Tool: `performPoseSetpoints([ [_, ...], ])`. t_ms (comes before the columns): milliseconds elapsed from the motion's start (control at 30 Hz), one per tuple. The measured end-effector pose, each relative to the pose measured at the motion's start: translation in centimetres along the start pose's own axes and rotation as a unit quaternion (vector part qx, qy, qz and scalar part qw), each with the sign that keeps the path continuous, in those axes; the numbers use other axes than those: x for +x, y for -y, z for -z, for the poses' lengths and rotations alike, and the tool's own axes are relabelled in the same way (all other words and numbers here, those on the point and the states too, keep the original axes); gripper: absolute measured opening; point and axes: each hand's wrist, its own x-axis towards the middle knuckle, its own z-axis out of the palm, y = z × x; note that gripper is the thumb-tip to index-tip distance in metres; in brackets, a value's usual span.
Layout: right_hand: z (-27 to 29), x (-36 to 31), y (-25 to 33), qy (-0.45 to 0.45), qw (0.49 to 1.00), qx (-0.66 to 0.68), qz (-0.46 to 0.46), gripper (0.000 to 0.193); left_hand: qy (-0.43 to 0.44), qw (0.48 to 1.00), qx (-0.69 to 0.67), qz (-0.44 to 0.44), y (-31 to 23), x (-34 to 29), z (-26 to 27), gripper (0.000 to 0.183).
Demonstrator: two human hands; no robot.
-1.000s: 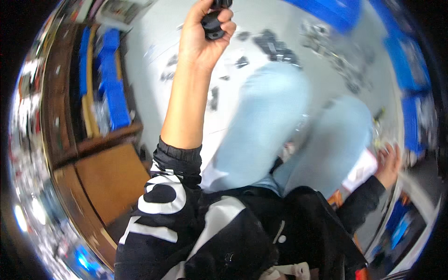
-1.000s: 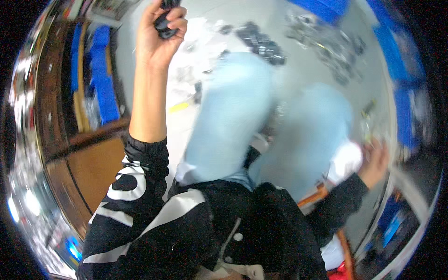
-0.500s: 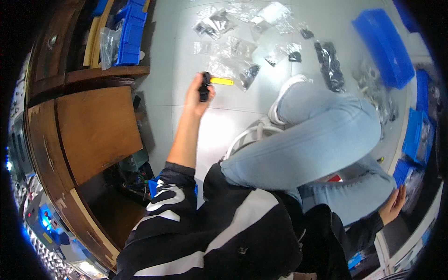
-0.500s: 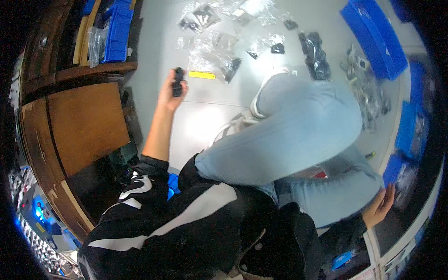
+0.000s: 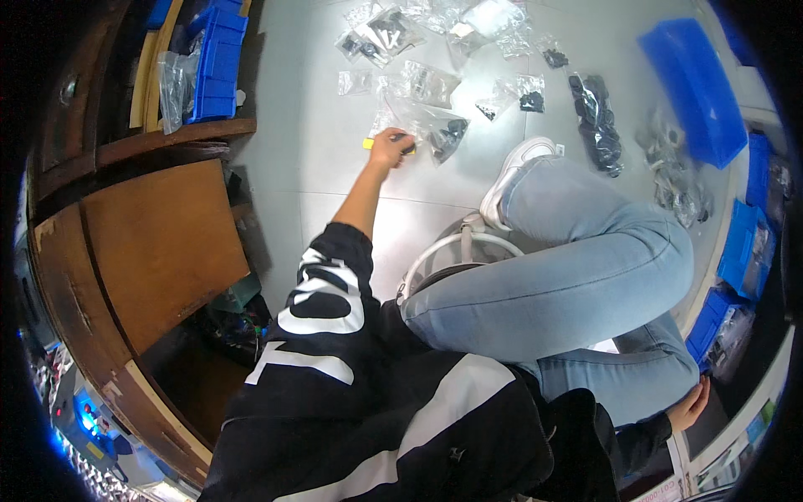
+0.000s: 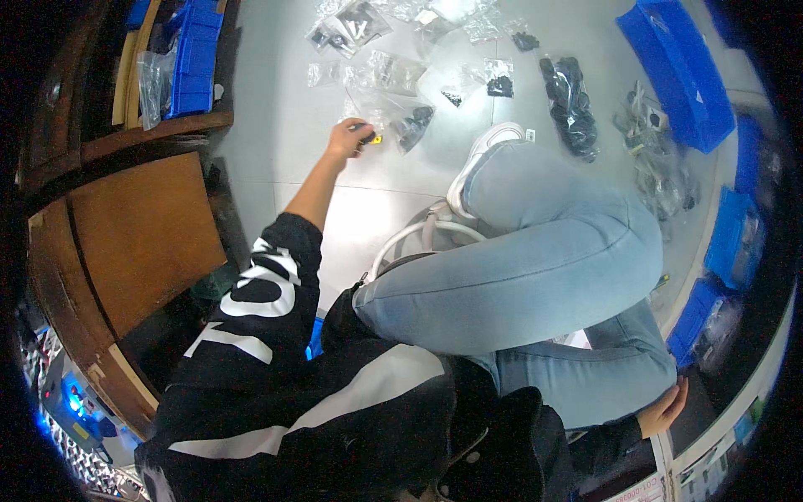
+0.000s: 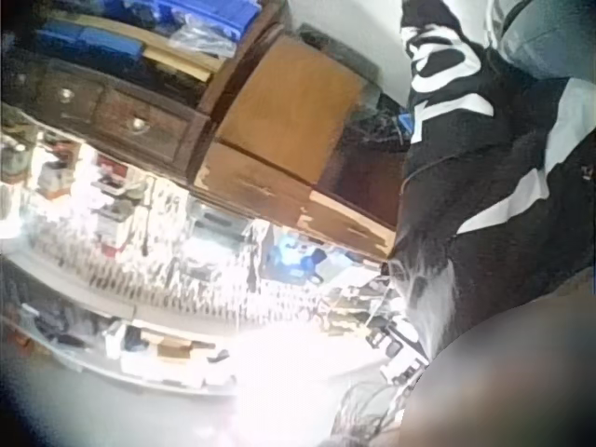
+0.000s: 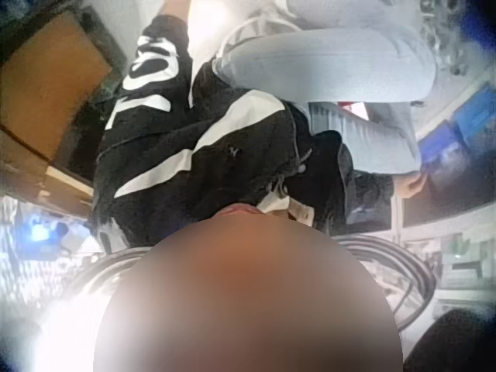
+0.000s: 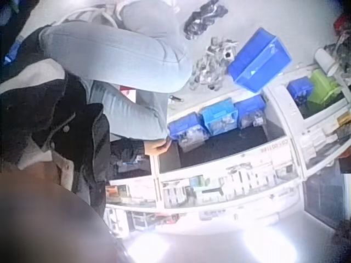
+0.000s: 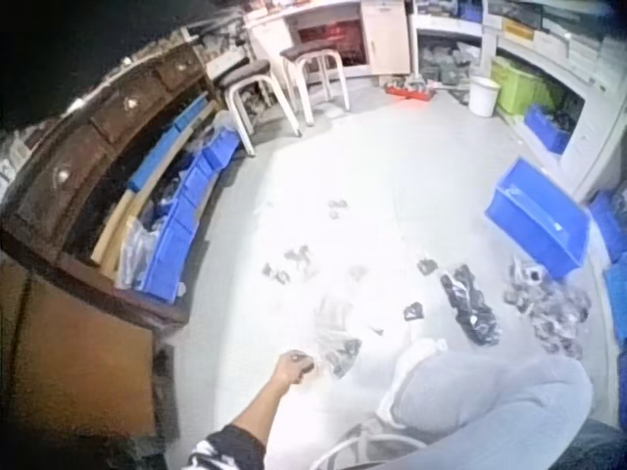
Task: The person sits on the floor and assembles small black key fobs by inserting batteries and attaching small components. They handle multiple fobs one at a time, place them into a red box, and organize the parts on the floor.
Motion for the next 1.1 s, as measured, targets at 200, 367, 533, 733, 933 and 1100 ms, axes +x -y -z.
performPoseSetpoints([
  [200, -0.4, 0.3, 1.0, 0.006, 1.0, -0.03, 0.003, 0.032, 0.059, 0.989, -0.071, -0.117, -2.5, -5.7, -1.1, 0.024],
  [367, -0.9, 0.2, 1.7, 0.0, 1.0, -0.006, -0.015, 0.033, -0.016, 0.991, -0.1, -0.082, -1.1, -7.0, 3.2, 0.023],
  [533, -0.9, -0.1, 1.6, -0.009, 1.0, 0.02, 0.009, 0.031, -0.063, 0.991, -0.047, 0.111, 4.9, -5.8, 5.2, 0.026],
  [733, -0.6, -0.3, 1.2, -0.025, 0.999, 0.03, -0.032, 0.03, -0.091, 0.984, -0.054, 0.143, 9.2, -4.8, 5.2, 0.025],
  [933, -0.4, 0.0, 0.7, -0.009, 0.999, 0.025, -0.021, 0.03, -0.111, 0.991, -0.051, 0.06, 4.9, -5.3, 4.7, 0.029],
  [1100, -0.6, 0.2, 0.9, -0.01, 1.0, 0.003, 0.0, 0.03, -0.033, 0.985, 0.014, -0.171, -3.6, -5.4, 3.6, 0.021],
])
